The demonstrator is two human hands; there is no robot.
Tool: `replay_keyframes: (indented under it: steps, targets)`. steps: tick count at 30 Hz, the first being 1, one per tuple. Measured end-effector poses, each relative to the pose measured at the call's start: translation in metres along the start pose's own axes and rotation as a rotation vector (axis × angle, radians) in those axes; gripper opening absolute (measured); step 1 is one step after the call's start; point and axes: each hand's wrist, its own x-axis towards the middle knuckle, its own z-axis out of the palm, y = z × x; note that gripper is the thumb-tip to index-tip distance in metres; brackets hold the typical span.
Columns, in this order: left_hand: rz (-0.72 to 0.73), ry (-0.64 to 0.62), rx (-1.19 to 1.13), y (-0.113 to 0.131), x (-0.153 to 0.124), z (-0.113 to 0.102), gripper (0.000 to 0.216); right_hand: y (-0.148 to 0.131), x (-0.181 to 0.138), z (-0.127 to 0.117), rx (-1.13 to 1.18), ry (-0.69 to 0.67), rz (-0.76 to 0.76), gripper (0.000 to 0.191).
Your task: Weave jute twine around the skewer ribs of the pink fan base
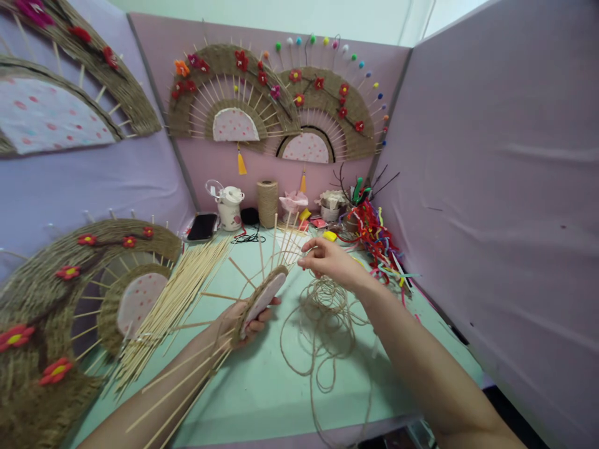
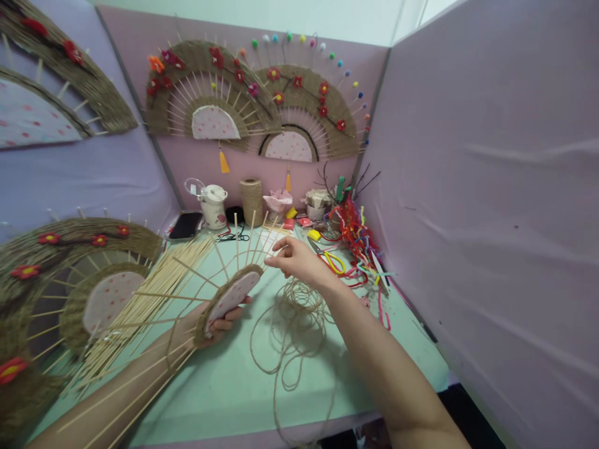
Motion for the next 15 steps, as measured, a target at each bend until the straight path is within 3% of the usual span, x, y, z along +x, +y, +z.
replay_keyframes:
  steps: [8,11,15]
  targets:
    - [0.024,-0.146,-0.112,-0.001,-0.001,-0.008,0.031,0.053,-0.006,0.006,0.077,-0.188,0.167,0.032]
    - [0.024,-0.175,-0.142,-0.001,-0.001,-0.012,0.035,0.062,-0.012,-0.002,0.107,-0.153,0.17,0.031]
    - [0.011,-0.186,-0.141,0.0,-0.001,-0.013,0.037,0.062,-0.012,-0.018,0.187,0.018,0.125,0.037]
